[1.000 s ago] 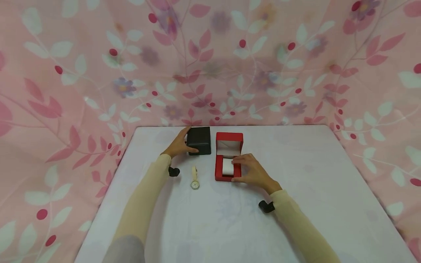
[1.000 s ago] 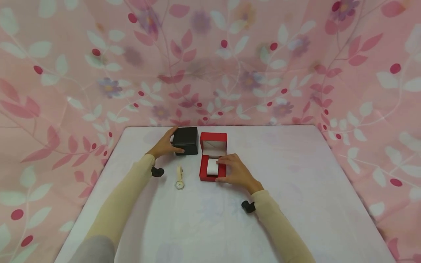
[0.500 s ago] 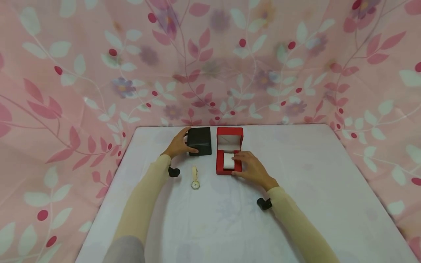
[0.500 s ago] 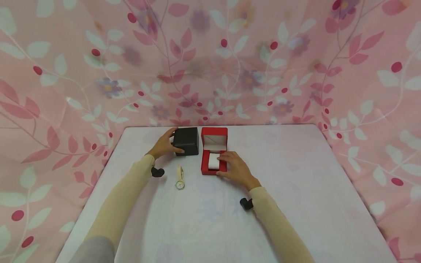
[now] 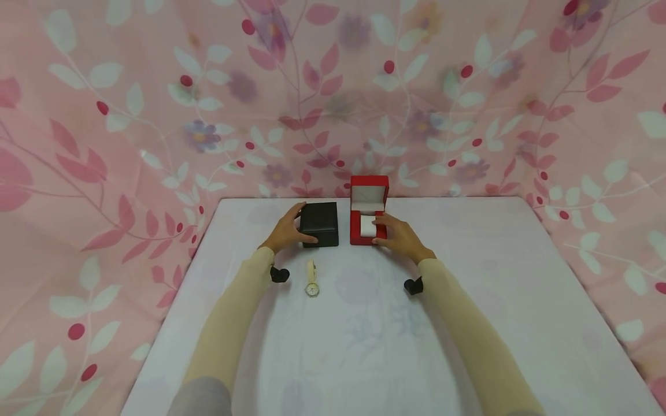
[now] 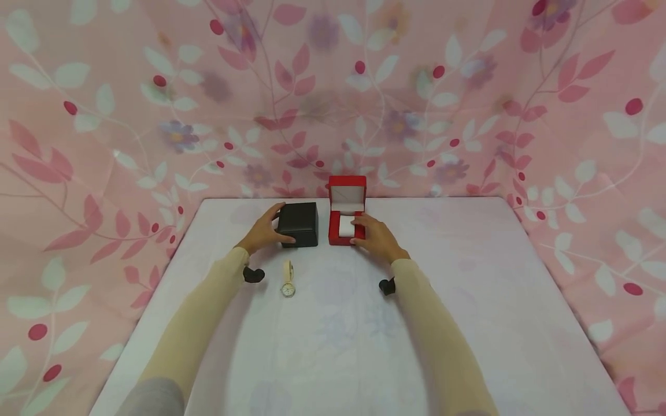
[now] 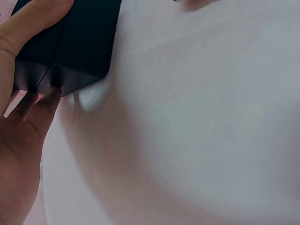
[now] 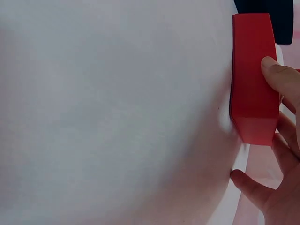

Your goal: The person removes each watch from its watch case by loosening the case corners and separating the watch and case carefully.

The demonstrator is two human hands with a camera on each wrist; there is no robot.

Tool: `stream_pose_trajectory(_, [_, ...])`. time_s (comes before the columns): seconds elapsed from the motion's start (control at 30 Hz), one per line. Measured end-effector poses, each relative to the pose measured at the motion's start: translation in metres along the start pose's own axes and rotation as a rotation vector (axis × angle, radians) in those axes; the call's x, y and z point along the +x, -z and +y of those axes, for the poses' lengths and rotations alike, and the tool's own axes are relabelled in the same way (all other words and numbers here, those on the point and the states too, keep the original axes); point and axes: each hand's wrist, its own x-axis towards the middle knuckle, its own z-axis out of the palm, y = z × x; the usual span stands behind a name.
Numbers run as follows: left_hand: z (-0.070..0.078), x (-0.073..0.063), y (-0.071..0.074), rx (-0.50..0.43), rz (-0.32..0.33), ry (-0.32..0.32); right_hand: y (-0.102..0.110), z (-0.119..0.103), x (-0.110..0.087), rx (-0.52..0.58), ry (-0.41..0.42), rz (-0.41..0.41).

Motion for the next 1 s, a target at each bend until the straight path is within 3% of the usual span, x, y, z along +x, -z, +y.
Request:
stream_pose_trajectory(0.2, [0.002,-0.003,-0.002,-0.02,-0.022,0.019,0.004,0.003,0.008,0.026,-0.036,-0.015])
stream_pose_trajectory(0.63, [0.011,-0.008,0.004,0.02,0.035,-0.032,0.007,-0.007,0.003,0.021,-0.057,0.036])
stream_pose_trajectory(0.83, [0.022,-0.017,0.009,0.036,0.045,-0.065,0.013,-0.016,-0.009,0.039,-0.01,0.058])
stream_pose_trajectory(1.0, [0.039,-0.026,0.001,0.026,0.026,-0.105,0.011,-0.022,-0.019,0.074,-0.001,0.046])
